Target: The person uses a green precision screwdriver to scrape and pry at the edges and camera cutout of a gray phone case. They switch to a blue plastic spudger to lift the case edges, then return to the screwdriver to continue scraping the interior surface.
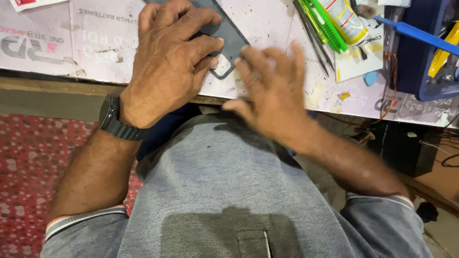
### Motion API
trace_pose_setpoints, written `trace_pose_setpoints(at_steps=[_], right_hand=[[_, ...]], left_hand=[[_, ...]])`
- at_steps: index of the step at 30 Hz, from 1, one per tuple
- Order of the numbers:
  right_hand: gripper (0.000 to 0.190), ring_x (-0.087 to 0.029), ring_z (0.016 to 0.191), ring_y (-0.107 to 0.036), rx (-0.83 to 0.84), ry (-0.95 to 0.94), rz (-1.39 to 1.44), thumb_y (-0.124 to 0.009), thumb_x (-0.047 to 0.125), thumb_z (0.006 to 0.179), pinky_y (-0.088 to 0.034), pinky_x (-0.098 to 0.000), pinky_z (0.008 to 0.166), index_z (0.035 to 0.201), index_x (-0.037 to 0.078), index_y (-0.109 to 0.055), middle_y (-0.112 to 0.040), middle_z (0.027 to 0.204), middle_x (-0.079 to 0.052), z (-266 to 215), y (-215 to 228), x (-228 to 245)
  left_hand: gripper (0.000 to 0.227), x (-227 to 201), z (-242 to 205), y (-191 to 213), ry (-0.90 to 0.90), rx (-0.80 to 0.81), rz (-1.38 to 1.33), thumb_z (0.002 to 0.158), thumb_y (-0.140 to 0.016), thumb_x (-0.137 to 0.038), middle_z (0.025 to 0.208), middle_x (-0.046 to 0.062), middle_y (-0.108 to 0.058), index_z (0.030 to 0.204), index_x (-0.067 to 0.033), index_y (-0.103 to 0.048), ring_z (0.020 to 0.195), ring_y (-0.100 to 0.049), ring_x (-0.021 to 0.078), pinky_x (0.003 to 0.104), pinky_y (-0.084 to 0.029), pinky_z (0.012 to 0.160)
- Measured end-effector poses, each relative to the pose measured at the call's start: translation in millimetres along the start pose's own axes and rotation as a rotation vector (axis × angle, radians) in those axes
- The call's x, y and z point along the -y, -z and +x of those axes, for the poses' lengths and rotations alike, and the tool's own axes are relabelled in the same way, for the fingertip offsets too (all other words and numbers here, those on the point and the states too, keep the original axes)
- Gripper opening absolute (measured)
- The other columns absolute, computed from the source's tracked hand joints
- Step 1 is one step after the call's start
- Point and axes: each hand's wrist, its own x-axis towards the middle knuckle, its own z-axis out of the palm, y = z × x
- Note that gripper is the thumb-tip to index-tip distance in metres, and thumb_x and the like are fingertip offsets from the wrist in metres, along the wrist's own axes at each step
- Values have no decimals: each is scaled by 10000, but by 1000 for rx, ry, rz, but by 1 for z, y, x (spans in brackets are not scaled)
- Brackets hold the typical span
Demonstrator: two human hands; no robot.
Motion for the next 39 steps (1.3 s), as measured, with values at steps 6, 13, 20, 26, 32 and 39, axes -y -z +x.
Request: trace_pose_setpoints(at_steps=[6, 13, 20, 26, 32, 39], right_hand=[[465, -348, 1228, -590, -82, 127, 221, -760, 322, 945, -359, -577, 1179, 1265, -2, -668, -610, 1341, -155, -5, -1, -3], [145, -318, 973, -695, -408, -167, -152, -770, 80, 1042, -565, -462, 806, 1146, 44, -676, -657, 1180, -85, -45, 27, -55], [371, -395, 931, -661, -182, -413, -256, -700, 15, 945, -549, -487, 771, 1308, 4, -624, -630, 1108, -196, -57, 24, -67], [245, -397, 953, -659, -140, -381, -267, -731, 37, 1002, -542, -521, 807, 1214, 31, -609, -645, 1090, -179, -56, 24, -76], [344, -307, 800, -690, -185, -259, -92, -748, -62, 926, -575, -417, 699, 1242, 16, -639, -678, 951, -162, -35, 51, -61], [256, -280, 838, -755, -416, -111, 552, -783, -83, 911, -600, -293, 682, 1032, -17, -567, -710, 945, -198, -23, 24, -32]], left_hand=[[198, -3, 7, 0, 0, 13, -24, 889, -819, -104, 1373, 35, -651, 1076, -58, -772, 1298, -511, 273, 484, -303, 1103], [197, -2, 10, -1, -18, 86, -46, 873, -754, 4, 1342, 22, -667, 1049, -80, -779, 1328, -519, 260, 483, -293, 1159], [448, -9, 0, -6, 117, 29, 123, 882, -860, -318, 1482, 202, -509, 1214, -42, -740, 1401, -371, 389, 593, -192, 1163], [404, -6, 4, -4, 73, 70, 48, 912, -842, -297, 1449, 164, -522, 1239, -81, -744, 1436, -372, 353, 573, -182, 1185], [359, -4, 3, -2, 76, 38, 29, 911, -849, -289, 1443, 142, -527, 1195, -92, -753, 1445, -370, 333, 569, -188, 1186], [400, -13, 6, -10, 143, -18, 123, 897, -878, -379, 1466, 145, -504, 1098, -66, -733, 1394, -372, 352, 565, -228, 1134]])
